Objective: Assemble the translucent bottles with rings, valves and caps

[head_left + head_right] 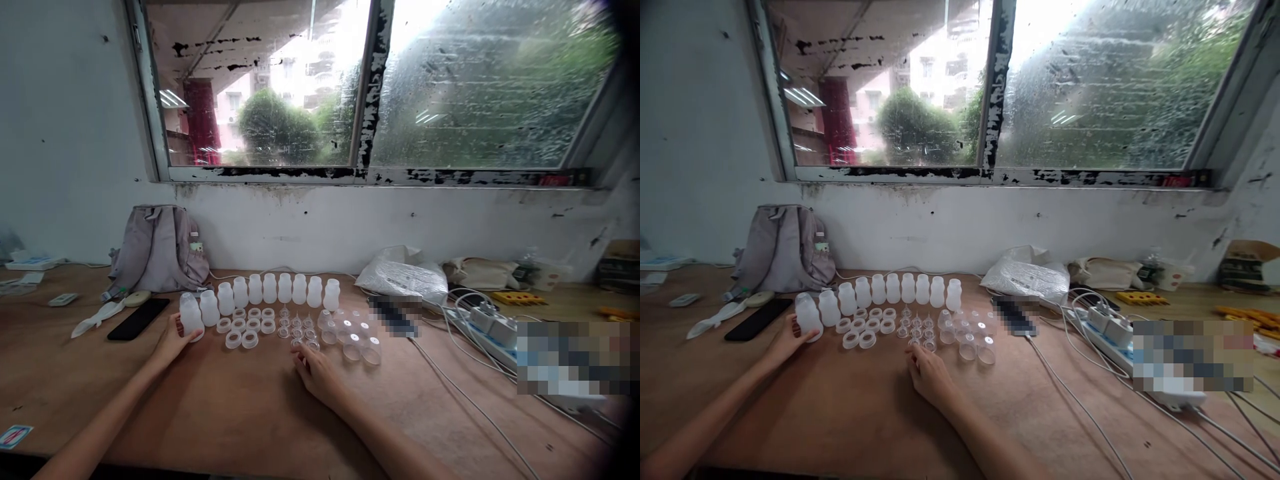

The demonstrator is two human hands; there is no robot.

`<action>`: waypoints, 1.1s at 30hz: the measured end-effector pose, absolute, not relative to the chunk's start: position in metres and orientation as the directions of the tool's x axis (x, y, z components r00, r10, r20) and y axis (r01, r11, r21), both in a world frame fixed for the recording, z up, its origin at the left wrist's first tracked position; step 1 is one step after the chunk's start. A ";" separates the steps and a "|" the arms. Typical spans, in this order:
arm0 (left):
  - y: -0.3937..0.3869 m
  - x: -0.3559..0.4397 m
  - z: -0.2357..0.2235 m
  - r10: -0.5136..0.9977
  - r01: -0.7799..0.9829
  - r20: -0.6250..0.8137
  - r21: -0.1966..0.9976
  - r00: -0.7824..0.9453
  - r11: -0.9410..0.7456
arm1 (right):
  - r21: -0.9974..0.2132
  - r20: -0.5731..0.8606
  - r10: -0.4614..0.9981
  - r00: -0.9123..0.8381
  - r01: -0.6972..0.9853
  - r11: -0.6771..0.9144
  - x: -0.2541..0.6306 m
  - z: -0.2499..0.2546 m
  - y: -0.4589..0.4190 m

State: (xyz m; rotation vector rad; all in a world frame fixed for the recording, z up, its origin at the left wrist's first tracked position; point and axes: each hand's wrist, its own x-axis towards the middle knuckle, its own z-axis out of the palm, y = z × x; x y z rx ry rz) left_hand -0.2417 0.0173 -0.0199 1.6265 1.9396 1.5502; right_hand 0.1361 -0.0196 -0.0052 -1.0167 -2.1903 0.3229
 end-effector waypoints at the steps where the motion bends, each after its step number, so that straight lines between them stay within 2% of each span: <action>1: 0.018 -0.242 -0.021 0.800 0.591 0.443 0.794 -0.405 -0.142 | -0.476 0.490 0.745 -0.453 0.576 0.664 0.136 -0.005 -0.019; 6: 0.001 -0.227 -0.012 0.697 0.482 0.429 0.866 -0.575 -0.135 | -0.468 0.497 0.774 -0.393 0.630 0.620 0.141 -0.005 -0.016; 9: -0.025 -0.202 0.003 0.617 0.602 0.568 0.777 -0.545 -0.184 | -0.479 0.484 0.824 -0.294 0.699 0.531 0.145 -0.004 -0.012; 11: -0.040 -0.180 0.014 0.623 0.706 0.652 0.674 -0.432 -0.216 | -0.479 0.458 0.851 -0.255 0.736 0.478 0.147 -0.004 -0.009; 14: -0.052 -0.149 0.024 0.671 0.851 0.740 0.386 -0.054 -0.357 | -0.434 0.404 0.872 -0.275 0.782 0.447 0.145 -0.004 -0.007; 17: -0.046 -0.125 0.023 0.656 0.861 0.675 0.062 0.336 -0.505 | -0.341 0.345 0.881 -0.326 0.831 0.440 0.140 -0.002 -0.006; 20: -0.031 -0.111 0.019 0.655 0.862 0.614 -0.087 0.441 -0.499 | -0.273 0.303 0.890 -0.341 0.864 0.424 0.135 -0.001 -0.007; 28: -0.002 -0.101 0.013 0.690 0.874 0.587 -0.063 0.424 -0.483 | -0.267 0.327 0.799 -0.504 0.762 0.590 0.135 0.002 -0.015; 33: -0.005 -0.081 0.018 0.628 0.750 0.607 0.076 0.488 -0.657 | -0.383 0.350 0.797 -0.493 0.701 0.601 0.138 0.000 -0.010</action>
